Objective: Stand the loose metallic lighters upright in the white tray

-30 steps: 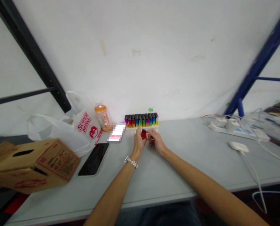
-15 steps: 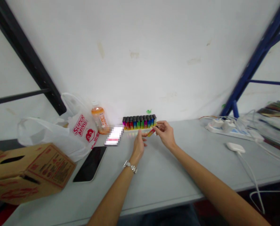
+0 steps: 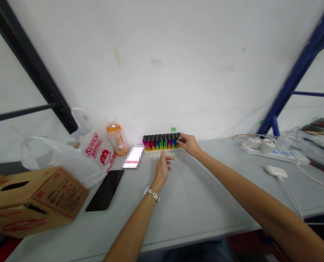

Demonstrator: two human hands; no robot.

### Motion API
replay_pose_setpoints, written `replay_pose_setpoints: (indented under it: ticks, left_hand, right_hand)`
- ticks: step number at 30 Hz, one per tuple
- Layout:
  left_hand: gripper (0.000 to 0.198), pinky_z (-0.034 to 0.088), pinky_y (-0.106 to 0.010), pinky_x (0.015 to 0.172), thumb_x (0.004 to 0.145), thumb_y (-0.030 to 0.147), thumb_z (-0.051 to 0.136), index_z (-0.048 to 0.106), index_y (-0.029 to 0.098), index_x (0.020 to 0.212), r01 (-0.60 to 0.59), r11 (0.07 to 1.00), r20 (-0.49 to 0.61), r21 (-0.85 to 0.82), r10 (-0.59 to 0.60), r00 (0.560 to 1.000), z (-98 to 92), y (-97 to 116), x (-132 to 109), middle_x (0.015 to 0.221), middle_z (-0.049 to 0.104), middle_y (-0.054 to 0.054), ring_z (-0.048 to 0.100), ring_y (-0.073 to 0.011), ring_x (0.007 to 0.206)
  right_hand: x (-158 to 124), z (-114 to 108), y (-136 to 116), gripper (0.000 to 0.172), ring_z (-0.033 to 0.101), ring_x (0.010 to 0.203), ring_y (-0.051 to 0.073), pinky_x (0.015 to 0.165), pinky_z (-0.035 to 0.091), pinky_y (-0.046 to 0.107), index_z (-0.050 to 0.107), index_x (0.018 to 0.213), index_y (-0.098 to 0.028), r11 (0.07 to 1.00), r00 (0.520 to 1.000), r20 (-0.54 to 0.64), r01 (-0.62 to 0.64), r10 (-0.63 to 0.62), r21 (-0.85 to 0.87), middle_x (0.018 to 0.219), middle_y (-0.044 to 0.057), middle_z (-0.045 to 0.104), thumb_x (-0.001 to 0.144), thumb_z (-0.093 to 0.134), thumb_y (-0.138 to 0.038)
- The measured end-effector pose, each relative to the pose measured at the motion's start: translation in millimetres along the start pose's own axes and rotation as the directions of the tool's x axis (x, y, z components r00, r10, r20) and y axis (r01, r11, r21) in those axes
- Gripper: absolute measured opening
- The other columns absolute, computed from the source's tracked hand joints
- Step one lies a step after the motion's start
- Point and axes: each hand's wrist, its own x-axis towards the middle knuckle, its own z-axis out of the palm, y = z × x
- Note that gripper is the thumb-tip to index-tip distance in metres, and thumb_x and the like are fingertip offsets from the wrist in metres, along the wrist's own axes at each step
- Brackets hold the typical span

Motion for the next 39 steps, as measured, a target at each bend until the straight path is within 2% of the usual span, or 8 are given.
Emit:
replay_pose_setpoints:
  ticks: [15, 21, 24, 26, 28, 32, 35, 39]
  left_hand:
    - [0.075, 0.042, -0.023, 0.052, 0.081, 0.080, 0.028, 0.065, 0.016, 0.069, -0.028, 0.999, 0.023, 0.017, 0.028, 0.999, 0.9, -5, 0, 0.090, 0.070, -0.015, 0.054, -0.0189, 0.076]
    - [0.070, 0.043, -0.025, 0.054, 0.087, 0.073, 0.026, 0.064, 0.017, 0.071, -0.059, 0.996, 0.047, 0.060, 0.056, 0.997, -0.1, -7, -1, 0.090, 0.068, -0.013, 0.056, -0.0192, 0.077]
    - [0.055, 0.049, -0.030, 0.067, 0.094, 0.057, 0.030, 0.065, 0.018, 0.077, -0.201, 0.956, 0.064, 0.215, 0.191, 0.979, -2.8, -2, -6, 0.092, 0.066, -0.011, 0.058, -0.0205, 0.083]
    - [0.037, 0.049, -0.037, 0.086, 0.094, 0.042, 0.039, 0.066, 0.018, 0.085, -0.360, 0.829, 0.104, 0.428, 0.350, 0.931, -5.6, 5, -7, 0.096, 0.065, -0.010, 0.059, -0.0226, 0.094]
    - [0.026, 0.043, -0.044, 0.099, 0.090, 0.032, 0.046, 0.066, 0.019, 0.100, -0.452, 0.597, 0.170, 0.663, 0.468, 0.867, -9.6, 14, -3, 0.107, 0.064, -0.011, 0.056, -0.0264, 0.108]
    - [0.046, 0.033, -0.051, 0.110, 0.084, 0.033, 0.059, 0.057, 0.018, 0.127, -0.445, 0.207, 0.282, 0.871, 0.532, 0.799, -21.8, 30, 25, 0.140, 0.053, -0.016, 0.042, -0.0330, 0.132]
    - [0.056, 0.029, -0.052, 0.113, 0.084, 0.041, 0.059, 0.054, 0.016, 0.133, -0.422, 0.074, 0.324, 0.904, 0.524, 0.788, -32.0, 33, 55, 0.145, 0.049, -0.018, 0.040, -0.0343, 0.136]
    - [0.065, 0.020, -0.059, 0.116, 0.088, 0.054, 0.051, 0.051, 0.016, 0.141, -0.460, 0.010, 0.394, 0.888, 0.498, 0.772, -40.7, 28, 81, 0.147, 0.049, -0.019, 0.040, -0.0357, 0.137]
  right_hand:
    - [14, 7, -1, 0.010, 0.059, 0.075, 0.017, 0.076, 0.049, 0.032, 0.073, 0.078, -0.017, 0.998, 0.999, 0.035, -0.031, 0.033, -0.061, 0.083, 0.005, 0.063, 0.081, 0.063, -0.018]
    - [-4, 7, 1, 0.025, 0.058, 0.095, 0.022, 0.091, 0.049, 0.035, 0.076, 0.103, -0.016, 0.962, 0.999, -0.027, 0.026, -0.034, -0.272, 0.106, 0.011, 0.053, 0.091, 0.057, -0.027]
    - [-14, 7, -5, 0.034, 0.056, 0.100, 0.025, 0.093, 0.047, 0.038, 0.072, 0.119, -0.016, 0.932, 0.999, 0.003, 0.052, -0.055, -0.360, 0.110, 0.014, 0.054, 0.094, 0.051, -0.025]
    - [-18, 6, -9, 0.040, 0.054, 0.108, 0.027, 0.095, 0.045, 0.040, 0.064, 0.130, -0.016, 0.907, 0.998, 0.017, 0.068, -0.068, -0.415, 0.121, 0.017, 0.054, 0.094, 0.050, -0.027]
    - [-19, 6, -13, 0.049, 0.048, 0.120, 0.031, 0.099, 0.041, 0.043, 0.055, 0.140, -0.016, 0.880, 0.996, 0.039, 0.087, -0.078, -0.467, 0.135, 0.019, 0.050, 0.094, 0.051, -0.032]
    - [-9, 13, -21, 0.055, 0.038, 0.135, 0.034, 0.108, 0.032, 0.047, 0.045, 0.148, -0.021, 0.830, 0.985, 0.154, 0.146, -0.074, -0.539, 0.150, 0.018, 0.042, 0.099, 0.043, -0.045]
    - [2, 23, -25, 0.054, 0.039, 0.137, 0.033, 0.110, 0.029, 0.049, 0.044, 0.149, -0.023, 0.813, 0.974, 0.216, 0.173, -0.060, -0.555, 0.155, 0.018, 0.037, 0.101, 0.036, -0.048]
    - [7, 38, -27, 0.054, 0.041, 0.137, 0.032, 0.114, 0.023, 0.051, 0.045, 0.149, -0.023, 0.808, 0.968, 0.245, 0.187, -0.054, -0.559, 0.153, 0.018, 0.042, 0.102, 0.033, -0.048]
